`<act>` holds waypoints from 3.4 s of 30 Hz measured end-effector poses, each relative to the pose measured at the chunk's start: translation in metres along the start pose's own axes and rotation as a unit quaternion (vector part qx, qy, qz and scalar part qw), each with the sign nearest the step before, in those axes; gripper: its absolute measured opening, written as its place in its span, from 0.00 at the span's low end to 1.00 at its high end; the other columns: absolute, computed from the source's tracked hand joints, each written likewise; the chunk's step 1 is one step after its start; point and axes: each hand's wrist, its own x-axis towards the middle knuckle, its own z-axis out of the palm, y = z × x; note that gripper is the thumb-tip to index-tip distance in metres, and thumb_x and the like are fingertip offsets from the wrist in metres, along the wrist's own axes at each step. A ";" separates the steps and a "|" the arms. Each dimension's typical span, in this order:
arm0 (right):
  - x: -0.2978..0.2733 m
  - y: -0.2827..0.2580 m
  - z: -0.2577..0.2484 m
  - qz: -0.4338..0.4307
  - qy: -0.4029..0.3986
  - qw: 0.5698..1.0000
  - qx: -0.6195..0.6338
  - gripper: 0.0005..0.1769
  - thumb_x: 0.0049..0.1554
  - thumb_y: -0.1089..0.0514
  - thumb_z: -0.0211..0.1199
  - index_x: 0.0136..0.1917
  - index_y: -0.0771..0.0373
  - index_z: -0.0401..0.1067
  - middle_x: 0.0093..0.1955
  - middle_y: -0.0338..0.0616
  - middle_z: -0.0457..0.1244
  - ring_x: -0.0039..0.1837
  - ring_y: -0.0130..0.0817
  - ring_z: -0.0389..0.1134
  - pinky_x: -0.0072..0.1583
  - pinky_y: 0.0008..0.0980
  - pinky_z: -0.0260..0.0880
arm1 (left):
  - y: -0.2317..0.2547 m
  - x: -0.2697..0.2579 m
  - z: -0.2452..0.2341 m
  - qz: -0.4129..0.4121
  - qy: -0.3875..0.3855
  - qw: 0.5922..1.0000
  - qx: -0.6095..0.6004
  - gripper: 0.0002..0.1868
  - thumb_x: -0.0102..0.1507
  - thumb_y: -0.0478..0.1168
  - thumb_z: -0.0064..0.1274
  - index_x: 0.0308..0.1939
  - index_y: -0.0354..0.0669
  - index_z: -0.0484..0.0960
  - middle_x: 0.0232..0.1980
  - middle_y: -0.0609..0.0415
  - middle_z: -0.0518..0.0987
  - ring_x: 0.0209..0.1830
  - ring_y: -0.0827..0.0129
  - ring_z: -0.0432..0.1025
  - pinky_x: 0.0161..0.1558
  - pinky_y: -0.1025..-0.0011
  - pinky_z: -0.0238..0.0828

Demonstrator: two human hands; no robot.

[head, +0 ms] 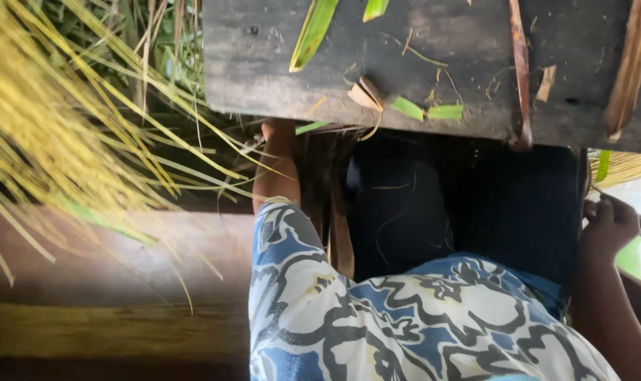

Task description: Stripping fibers from palm leaves using a knife to prepare material for weaving or broom making

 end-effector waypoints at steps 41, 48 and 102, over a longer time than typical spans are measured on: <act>-0.014 -0.068 0.002 -0.041 0.043 0.989 0.136 0.07 0.61 0.69 0.54 0.49 0.67 0.73 0.44 0.46 0.65 0.47 0.31 0.64 0.51 0.30 0.63 | 0.035 -0.214 -0.055 0.103 0.252 0.957 -0.100 0.14 0.50 0.37 0.44 0.37 0.53 0.81 0.40 0.50 0.73 0.33 0.47 0.73 0.34 0.51 0.70; -0.041 -0.134 0.006 -0.015 -0.010 0.981 0.192 0.06 0.59 0.61 0.55 0.45 0.60 0.73 0.40 0.39 0.64 0.43 0.26 0.62 0.48 0.27 0.60 | 0.104 -0.317 -0.112 0.266 0.334 0.893 -0.141 0.15 0.46 0.34 0.46 0.35 0.47 0.82 0.42 0.57 0.77 0.32 0.52 0.73 0.33 0.56 0.70; -0.106 -0.196 -0.032 0.117 -0.363 0.764 0.521 0.14 0.52 0.68 0.52 0.53 0.74 0.64 0.34 0.65 0.64 0.26 0.48 0.67 0.28 0.36 0.65 | 0.225 -0.419 -0.144 0.364 -0.020 0.585 -0.724 0.13 0.66 0.35 0.36 0.46 0.27 0.72 0.23 0.43 0.74 0.14 0.70 0.68 0.15 0.77 0.70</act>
